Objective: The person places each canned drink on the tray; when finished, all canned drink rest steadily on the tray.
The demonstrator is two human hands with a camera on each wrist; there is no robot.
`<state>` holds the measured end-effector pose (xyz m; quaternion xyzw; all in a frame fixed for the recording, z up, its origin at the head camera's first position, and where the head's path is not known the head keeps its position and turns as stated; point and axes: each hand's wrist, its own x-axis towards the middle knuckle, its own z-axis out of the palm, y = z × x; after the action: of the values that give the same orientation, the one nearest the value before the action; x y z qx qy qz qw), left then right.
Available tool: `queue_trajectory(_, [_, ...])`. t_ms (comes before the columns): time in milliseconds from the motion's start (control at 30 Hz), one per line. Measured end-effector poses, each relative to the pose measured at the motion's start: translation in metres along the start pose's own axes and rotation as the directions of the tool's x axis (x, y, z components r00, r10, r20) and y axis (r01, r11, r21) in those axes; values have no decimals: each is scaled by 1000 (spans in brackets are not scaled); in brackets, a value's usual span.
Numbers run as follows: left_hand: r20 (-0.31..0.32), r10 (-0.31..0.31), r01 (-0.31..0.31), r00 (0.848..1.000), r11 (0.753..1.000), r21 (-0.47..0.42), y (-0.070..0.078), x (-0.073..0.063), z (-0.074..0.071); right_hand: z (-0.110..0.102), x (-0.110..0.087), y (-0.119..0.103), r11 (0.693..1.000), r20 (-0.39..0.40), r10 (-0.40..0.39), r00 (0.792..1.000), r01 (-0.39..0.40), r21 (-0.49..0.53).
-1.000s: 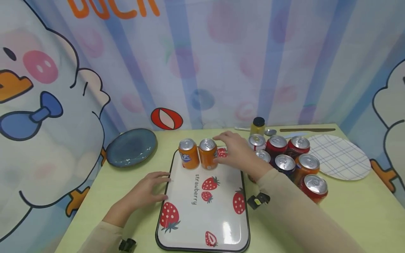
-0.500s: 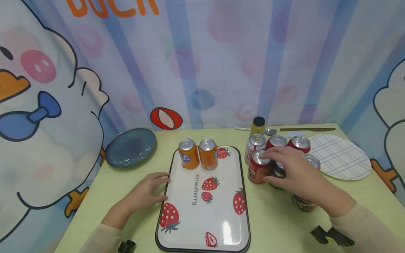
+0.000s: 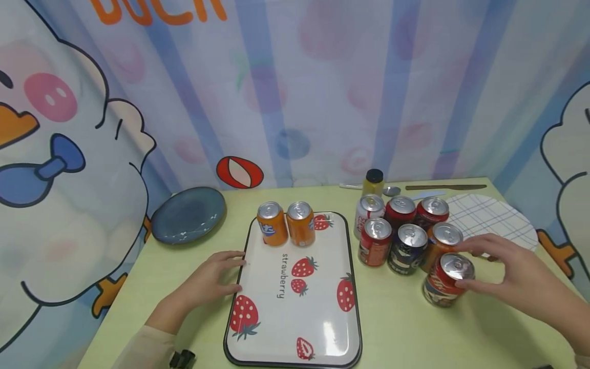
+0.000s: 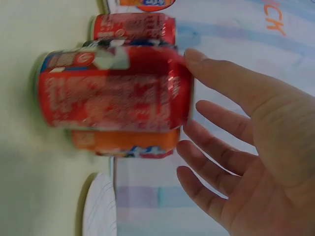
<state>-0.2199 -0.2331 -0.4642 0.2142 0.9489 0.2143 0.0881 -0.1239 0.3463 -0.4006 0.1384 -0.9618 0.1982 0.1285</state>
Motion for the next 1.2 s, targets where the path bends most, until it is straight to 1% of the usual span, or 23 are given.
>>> queue_trajectory(67, [-2,-2,2,1000,1000,-2,0,-1,0,2,-3,6,999,33,32,999,-32,-4])
queue_trajectory(133, [-5,-2,2,1000,1000,-3,-1,-1,0,4,-4,11,999,59,47,997,-47,7])
queue_trajectory(200, [-4,-10,10,1000,1000,-7,-3,-1,0,7,-5,14,998,70,46,996,-48,31])
queue_trajectory(267, [-4,-11,11,1000,1000,-8,-4,0,1,10,-5,15,997,64,37,997,-41,62])
queue_trajectory(400, [-5,-12,12,1000,1000,-13,-5,-1,2,14,-4,14,992,90,46,995,-56,113])
queue_trajectory(467, [-7,-7,7,1000,1000,-10,-5,-1,3,15,-3,13,992,87,56,995,-66,106])
queue_trajectory(633, [-17,25,-25,1000,1000,-6,-3,-1,3,15,-5,14,995,34,46,998,-49,86])
queue_trajectory(733, [-17,29,-29,999,1000,-8,-1,-1,2,17,-7,13,993,4,24,1000,-25,119])
queue_trajectory(833, [-13,20,-20,1000,1000,-8,1,-1,1,20,-9,3,989,-38,-17,999,23,148])
queue_trajectory(967, [-10,8,-8,1000,1000,-14,0,-2,1,18,-3,-22,983,-65,-77,995,87,160])
queue_trajectory(1100, [-8,2,-2,1000,1000,-9,-2,-3,2,15,12,-52,975,-84,-135,987,148,164])
queue_trajectory(1200, [-6,-1,1,1000,1000,0,-3,-2,2,13,28,-72,961,-101,-188,977,204,186])
